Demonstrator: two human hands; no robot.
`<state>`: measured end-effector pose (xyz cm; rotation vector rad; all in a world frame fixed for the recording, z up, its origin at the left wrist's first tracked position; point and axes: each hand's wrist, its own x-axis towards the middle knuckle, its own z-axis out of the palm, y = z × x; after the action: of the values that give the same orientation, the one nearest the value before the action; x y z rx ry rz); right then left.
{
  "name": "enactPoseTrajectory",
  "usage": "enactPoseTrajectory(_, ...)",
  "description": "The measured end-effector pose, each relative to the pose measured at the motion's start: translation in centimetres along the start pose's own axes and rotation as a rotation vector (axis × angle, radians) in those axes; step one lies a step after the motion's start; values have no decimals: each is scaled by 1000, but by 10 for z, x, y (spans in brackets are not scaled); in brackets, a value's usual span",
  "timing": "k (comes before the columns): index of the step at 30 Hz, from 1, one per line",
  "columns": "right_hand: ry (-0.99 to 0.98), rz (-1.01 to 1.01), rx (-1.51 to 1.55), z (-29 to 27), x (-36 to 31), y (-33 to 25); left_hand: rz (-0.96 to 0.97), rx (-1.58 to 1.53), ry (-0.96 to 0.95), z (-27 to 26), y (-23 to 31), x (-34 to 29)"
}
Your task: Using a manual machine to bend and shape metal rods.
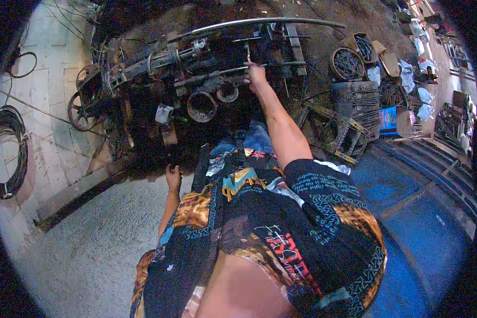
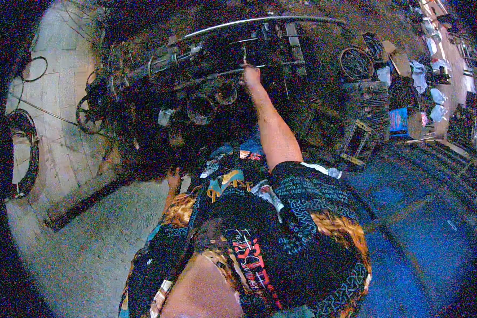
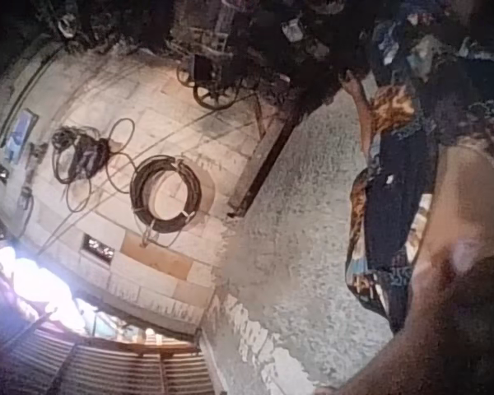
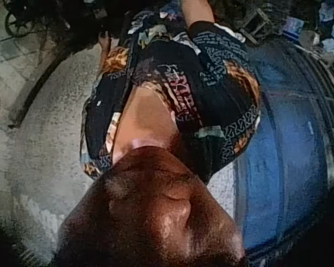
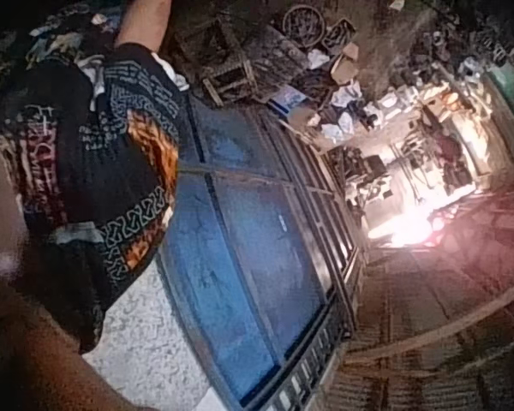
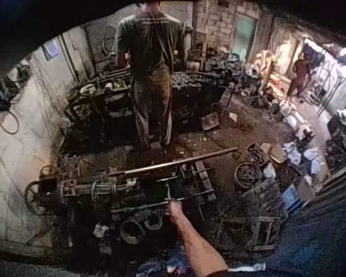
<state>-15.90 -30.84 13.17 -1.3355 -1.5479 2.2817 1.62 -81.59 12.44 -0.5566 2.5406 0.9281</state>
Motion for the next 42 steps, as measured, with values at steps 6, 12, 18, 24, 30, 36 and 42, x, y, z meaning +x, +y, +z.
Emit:
enactPoseTrajectory(6,-631,476,257,40,-71,-72,-90,-240,-103,11,23,7)
enactPoseTrajectory(12,-377,-2,-402,-57,-57,-10,-11,-284,-156,30,-6,37)
enactPoseTrajectory(18,202,-328,-642,-184,-86,46,-17,-193,-179,48,-16,41)
enactPoseTrajectory(24,372,-125,-730,-171,-61,66,10,-193,-86,15,-13,18)
enactPoseTrajectory(30,760,-158,-433,-120,-11,56,-10,-111,7,-10,29,0)
enactPoseTrajectory(36,738,-137,-169,-104,23,85,54,-70,96,-24,21,-11)
enactPoseTrajectory(42,847,-284,-154,-101,40,105,21,-79,15,-15,20,-4)
